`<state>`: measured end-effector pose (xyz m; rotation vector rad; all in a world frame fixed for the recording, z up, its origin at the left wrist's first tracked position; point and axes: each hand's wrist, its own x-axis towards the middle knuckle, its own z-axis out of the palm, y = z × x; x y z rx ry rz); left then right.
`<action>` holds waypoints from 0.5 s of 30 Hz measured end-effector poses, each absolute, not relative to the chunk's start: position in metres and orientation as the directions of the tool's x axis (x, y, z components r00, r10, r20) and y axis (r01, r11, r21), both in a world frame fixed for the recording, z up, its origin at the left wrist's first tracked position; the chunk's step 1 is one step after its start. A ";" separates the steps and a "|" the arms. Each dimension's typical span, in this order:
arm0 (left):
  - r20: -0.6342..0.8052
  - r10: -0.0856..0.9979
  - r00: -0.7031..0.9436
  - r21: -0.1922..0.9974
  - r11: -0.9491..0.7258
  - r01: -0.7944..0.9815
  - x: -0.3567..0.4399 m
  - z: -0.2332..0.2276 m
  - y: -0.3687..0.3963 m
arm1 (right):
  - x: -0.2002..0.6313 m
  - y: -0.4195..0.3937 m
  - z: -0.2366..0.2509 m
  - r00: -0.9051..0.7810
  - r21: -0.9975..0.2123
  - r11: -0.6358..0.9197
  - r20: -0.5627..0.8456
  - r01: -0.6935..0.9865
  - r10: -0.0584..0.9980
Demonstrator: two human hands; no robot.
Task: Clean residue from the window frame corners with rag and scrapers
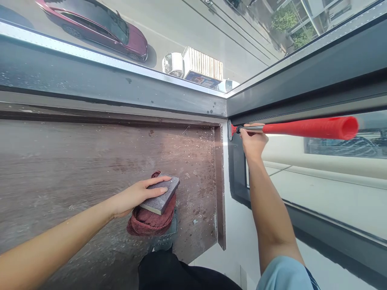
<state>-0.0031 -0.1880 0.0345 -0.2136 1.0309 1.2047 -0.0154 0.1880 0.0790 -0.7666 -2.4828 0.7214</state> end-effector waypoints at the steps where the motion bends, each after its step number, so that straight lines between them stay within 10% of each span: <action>1: -0.747 0.665 -0.011 0.369 0.400 -0.839 -0.003 0.035 -0.188 | -0.014 0.188 0.078 -0.748 -0.589 0.712 0.256 0.382 0.613; 15: -0.756 0.654 0.004 0.365 0.428 -0.827 -0.006 0.039 -0.189 | -0.007 0.184 0.075 -0.752 -0.509 0.781 0.336 0.361 0.567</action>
